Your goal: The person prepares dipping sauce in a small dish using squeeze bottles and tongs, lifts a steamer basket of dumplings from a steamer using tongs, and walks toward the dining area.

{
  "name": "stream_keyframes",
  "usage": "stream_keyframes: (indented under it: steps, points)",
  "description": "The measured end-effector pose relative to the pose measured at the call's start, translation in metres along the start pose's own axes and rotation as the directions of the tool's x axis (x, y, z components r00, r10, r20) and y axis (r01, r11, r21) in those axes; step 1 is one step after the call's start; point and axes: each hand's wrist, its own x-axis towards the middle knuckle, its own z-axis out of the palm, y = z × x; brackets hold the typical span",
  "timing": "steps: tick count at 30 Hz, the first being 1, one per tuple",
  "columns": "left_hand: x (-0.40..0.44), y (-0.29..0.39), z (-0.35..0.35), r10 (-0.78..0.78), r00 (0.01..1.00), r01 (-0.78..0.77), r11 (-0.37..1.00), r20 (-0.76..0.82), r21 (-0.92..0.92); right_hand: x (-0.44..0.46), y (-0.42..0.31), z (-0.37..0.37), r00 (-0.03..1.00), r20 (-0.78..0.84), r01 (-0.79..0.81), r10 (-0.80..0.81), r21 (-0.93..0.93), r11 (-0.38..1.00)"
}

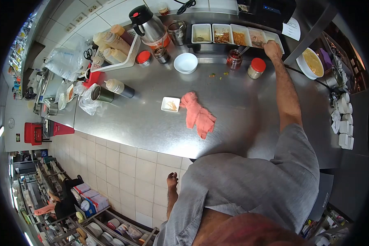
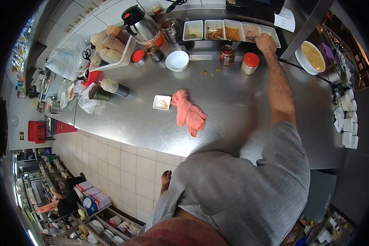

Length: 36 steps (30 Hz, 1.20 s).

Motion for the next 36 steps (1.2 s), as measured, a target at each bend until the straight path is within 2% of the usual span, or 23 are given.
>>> stream_keyframes:
  steps: [5, 8, 11, 14, 17, 19, 20, 22, 24, 25, 27, 29, 30, 33, 35, 36]
  points:
    - [0.001, -0.004, -0.001, 0.01, 1.0, -0.009, 1.0, -0.002, 0.001, -0.001, 0.0, -0.006, 1.0, -0.005, -0.004, 0.004, 0.039, 0.999]
    - [0.003, -0.011, -0.001, 0.022, 1.0, -0.022, 0.998, -0.003, -0.052, -0.011, 0.001, -0.023, 0.995, -0.102, -0.006, 0.02, 0.136, 0.991]
    - [0.004, -0.009, 0.0, 0.03, 1.0, -0.03, 0.999, 0.002, -0.03, -0.011, 0.005, -0.03, 0.993, -0.115, 0.001, 0.019, 0.176, 0.984]
    - [0.004, -0.005, 0.0, 0.046, 0.998, -0.046, 0.999, 0.032, 0.002, -0.016, 0.007, -0.021, 0.992, -0.123, -0.002, 0.012, 0.08, 0.997]
    - [0.005, -0.003, 0.003, 0.031, 1.0, -0.031, 1.0, -0.007, 0.005, -0.012, 0.013, -0.022, 0.974, -0.225, 0.04, 0.005, 0.196, 0.98]
    - [0.007, 0.001, 0.0, 0.083, 0.996, -0.084, 0.996, 0.032, 0.011, -0.017, 0.013, -0.024, 0.98, -0.197, 0.005, 0.025, 0.15, 0.989]
    - [0.011, -0.002, 0.0, 0.089, 0.996, -0.088, 0.995, 0.029, -0.045, -0.019, 0.012, -0.027, 0.971, -0.238, 0.035, 0.005, 0.164, 0.986]
    - [0.02, -0.01, 0.0, 0.086, 0.996, -0.085, 0.995, 0.02, -0.041, -0.024, 0.008, -0.033, 0.962, -0.271, 0.076, -0.027, 0.172, 0.982]
    - [0.018, -0.013, -0.002, 0.076, 0.997, -0.076, 0.997, 0.005, -0.011, -0.039, -0.003, -0.05, 0.957, -0.277, 0.171, -0.082, 0.314, 0.934]
    - [0.019, -0.014, -0.001, 0.062, 0.998, -0.062, 0.998, -0.008, -0.022, -0.046, -0.009, -0.054, 0.96, -0.263, 0.182, -0.099, 0.315, 0.932]
    - [0.02, -0.022, 0.0, 0.079, 0.997, -0.079, 0.996, -0.006, 0.05, -0.065, -0.025, -0.056, 0.937, -0.295, 0.33, -0.189, 0.563, 0.758]
    - [0.011, -0.016, 0.001, 0.04, 0.999, -0.04, 0.998, 0.009, 0.054, -0.087, -0.043, -0.057, 0.953, -0.182, 0.297, -0.241, 0.712, 0.637]
    - [0.013, -0.017, 0.002, 0.036, 0.999, -0.036, 0.999, 0.0, 0.039, -0.102, -0.054, -0.06, 0.967, -0.059, 0.206, -0.248, 0.756, 0.621]
    - [0.01, -0.02, 0.004, 0.021, 0.999, -0.02, 1.0, -0.03, 0.005, -0.161, -0.093, -0.048, 0.939, -0.025, 0.234, -0.342, 0.777, 0.584]
    - [0.006, -0.019, 0.004, 0.015, 0.999, -0.015, 1.0, -0.047, -0.01, -0.197, -0.115, -0.028, 0.899, 0.055, 0.201, -0.434, 0.829, 0.521]
    - [0.005, -0.021, 0.004, 0.011, 0.999, -0.012, 1.0, -0.045, -0.023, -0.21, -0.124, -0.011, 0.866, 0.09, 0.229, -0.492, 0.804, 0.549]
